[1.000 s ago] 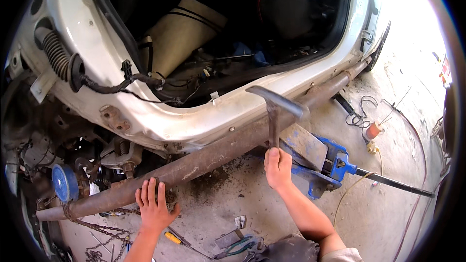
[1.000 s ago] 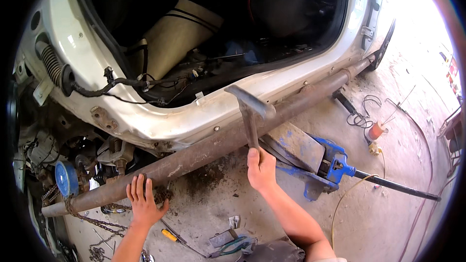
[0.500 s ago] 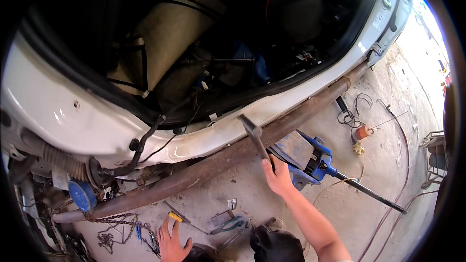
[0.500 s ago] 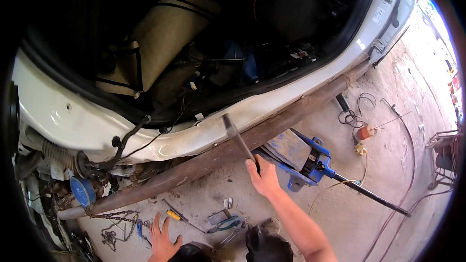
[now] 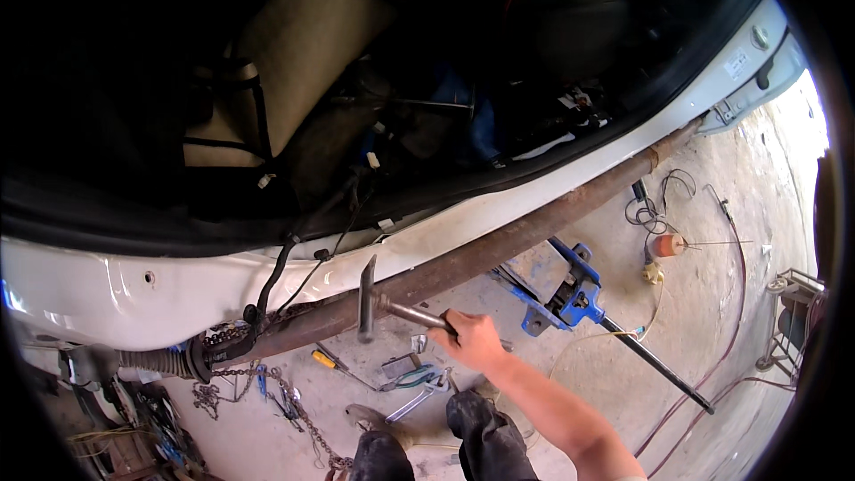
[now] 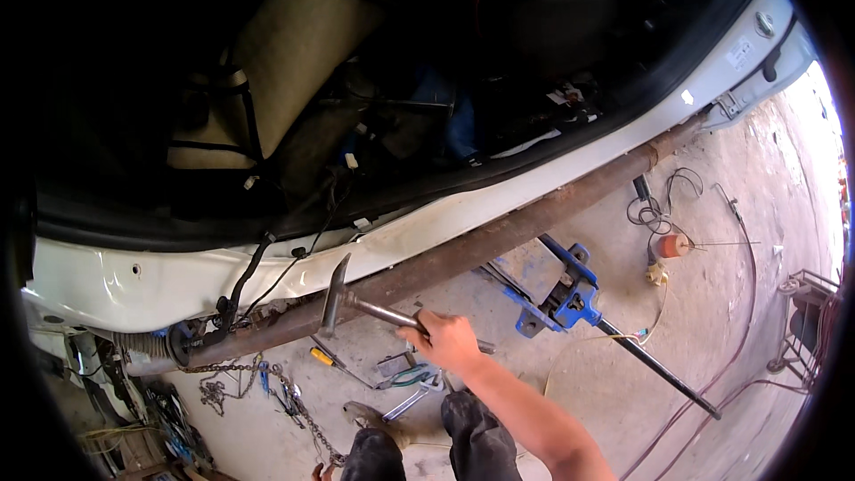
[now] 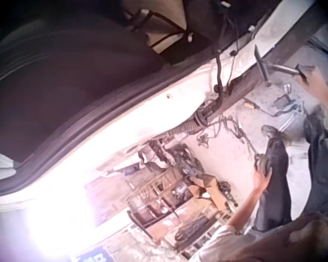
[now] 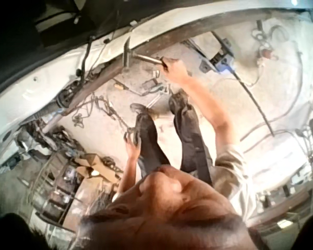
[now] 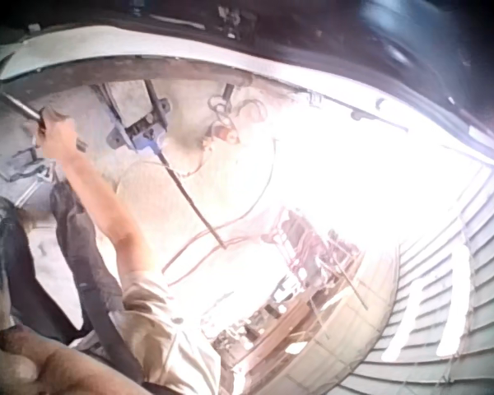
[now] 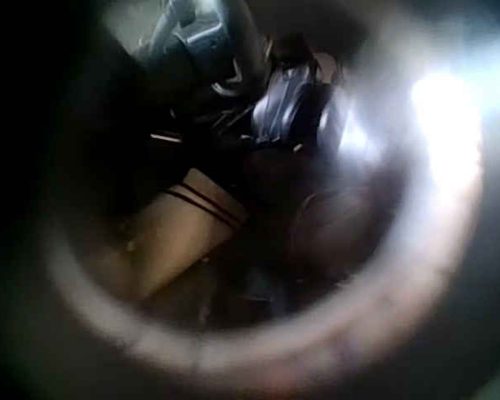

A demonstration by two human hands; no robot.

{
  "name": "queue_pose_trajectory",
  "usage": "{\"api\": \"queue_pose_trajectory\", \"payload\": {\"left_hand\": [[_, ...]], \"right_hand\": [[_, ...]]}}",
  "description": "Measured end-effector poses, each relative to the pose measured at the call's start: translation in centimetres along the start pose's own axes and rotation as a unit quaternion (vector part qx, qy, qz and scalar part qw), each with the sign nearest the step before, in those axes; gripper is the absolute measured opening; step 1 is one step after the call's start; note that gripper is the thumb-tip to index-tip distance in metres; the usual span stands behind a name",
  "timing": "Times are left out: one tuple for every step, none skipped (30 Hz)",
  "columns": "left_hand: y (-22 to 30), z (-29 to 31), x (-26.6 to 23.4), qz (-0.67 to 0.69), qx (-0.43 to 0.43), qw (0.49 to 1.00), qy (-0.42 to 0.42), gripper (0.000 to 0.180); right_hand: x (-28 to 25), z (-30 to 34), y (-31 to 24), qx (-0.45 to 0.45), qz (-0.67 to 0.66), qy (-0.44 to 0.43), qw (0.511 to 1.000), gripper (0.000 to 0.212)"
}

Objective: The person uses a hammer to repeatedly strike a metal bar attached to the front frame of a white car. They also use a pry bar to adjust the car's body panel near the door frame. The person works on the front bumper area and the side door frame, using chains and a blue pulley system to assist in the repair.

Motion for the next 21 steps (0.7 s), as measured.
{"api": "queue_pose_trajectory", "payload": {"left_hand": [[0.2, 0.3, 0.1, 0.002, -0.011, 1.000, -0.004, 0.057], [0.2, 0.6, 0.3, 0.005, -0.022, 1.000, -0.008, 0.057], [0.2, 1.0, 0.6, 0.007, -0.032, 0.999, -0.012, 0.057], [0.3, 1.1, 0.7, -0.004, -0.011, 1.000, 0.005, 0.059], [0.2, 1.4, 1.0, 0.004, -0.024, 1.000, 0.000, 0.059], [0.1, 1.7, 1.3, 0.013, -0.038, 0.999, -0.006, 0.059], [-0.1, 2.0, 1.6, 0.021, -0.052, 0.998, -0.009, 0.060], [-0.5, 2.4, 2.2, 0.011, -0.055, 0.998, -0.010, 0.060], [-1.1, 2.8, 2.9, 0.001, -0.058, 0.998, -0.011, 0.060], [-1.2, 3.1, 3.2, -0.008, -0.062, 0.998, -0.013, 0.060], [-1.3, 3.2, 3.6, -0.002, -0.068, 0.997, -0.018, 0.060], [-1.3, 3.4, 3.9, 0.004, -0.075, 0.997, -0.022, 0.059], [-1.1, 3.4, 4.0, 0.010, -0.081, 0.996, -0.028, 0.059], [-1.0, 3.6, 4.2, 0.013, -0.079, 0.996, -0.033, 0.059], [-1.0, 3.8, 4.3, 0.013, -0.082, 0.996, -0.036, 0.059], [-1.0, 3.7, 4.5, 0.012, -0.081, 0.996, -0.039, 0.059], [-1.0, 3.7, 4.7, 0.012, -0.081, 0.996, -0.042, 0.059], [-1.0, 3.6, 5.0, 0.019, -0.078, 0.996, -0.040, 0.058], [-1.1, 3.6, 5.4, 0.026, -0.075, 0.996, -0.039, 0.058], [-1.2, 3.4, 6.3, 0.031, -0.073, 0.996, -0.037, 0.057], [-1.3, 3.0, 7.3, 0.036, -0.067, 0.996, -0.034, 0.057]], "right_hand": [[0.2, 0.0, 0.0, -0.008, -0.017, -0.009, 1.000, 0.036], [0.3, -0.1, 0.1, -0.016, -0.033, -0.017, 0.999, 0.036], [0.4, -0.2, 0.1, -0.024, -0.049, -0.025, 0.998, 0.035], [0.6, -0.3, 0.4, -0.017, -0.049, -0.022, 0.998, 0.035], [0.7, -0.4, 0.8, -0.010, -0.048, -0.020, 0.999, 0.035], [0.8, -0.4, 1.2, -0.003, -0.048, -0.017, 0.999, 0.035], [1.0, -0.2, 1.5, 0.011, -0.063, -0.016, 0.998, 0.035], [1.1, 0.1, 1.9, 0.026, -0.077, -0.012, 0.997, 0.035], [1.2, 0.1, 2.3, 0.041, -0.092, -0.008, 0.995, 0.035], [1.3, 0.3, 2.3, 0.030, -0.109, -0.014, 0.993, 0.035], [1.3, 0.5, 2.3, 0.020, -0.127, -0.019, 0.992, 0.035], [1.4, 0.6, 2.3, 0.009, -0.144, -0.024, 0.989, 0.035], [1.5, 0.5, 2.8, 0.034, -0.136, -0.017, 0.990, 0.035], [1.7, 0.2, 3.3, 0.059, -0.128, -0.011, 0.990, 0.036], [1.8, 0.1, 3.7, 0.083, -0.120, -0.005, 0.989, 0.036], [1.8, 0.0, 4.0, 0.088, -0.111, -0.012, 0.990, 0.037], [1.7, -0.1, 4.2, 0.093, -0.103, -0.019, 0.990, 0.037], [1.7, -0.1, 4.4, 0.098, -0.095, -0.027, 0.990, 0.038], [1.6, 0.0, 4.4, 0.079, -0.096, -0.030, 0.992, 0.039], [1.8, 0.6, 4.9, 0.059, -0.098, -0.033, 0.993, 0.039], [1.9, 1.1, 5.4, 0.040, -0.101, -0.036, 0.993, 0.040]]}}
Point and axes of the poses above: each hand's wrist, its own z-axis away from the middle knuckle, its own x-axis out of the palm, y = z × x, the point moved 6 cm from there along -z, towards the middle knuckle, and after that the axes turned 13 degrees about -z, right-handed, at the moved point
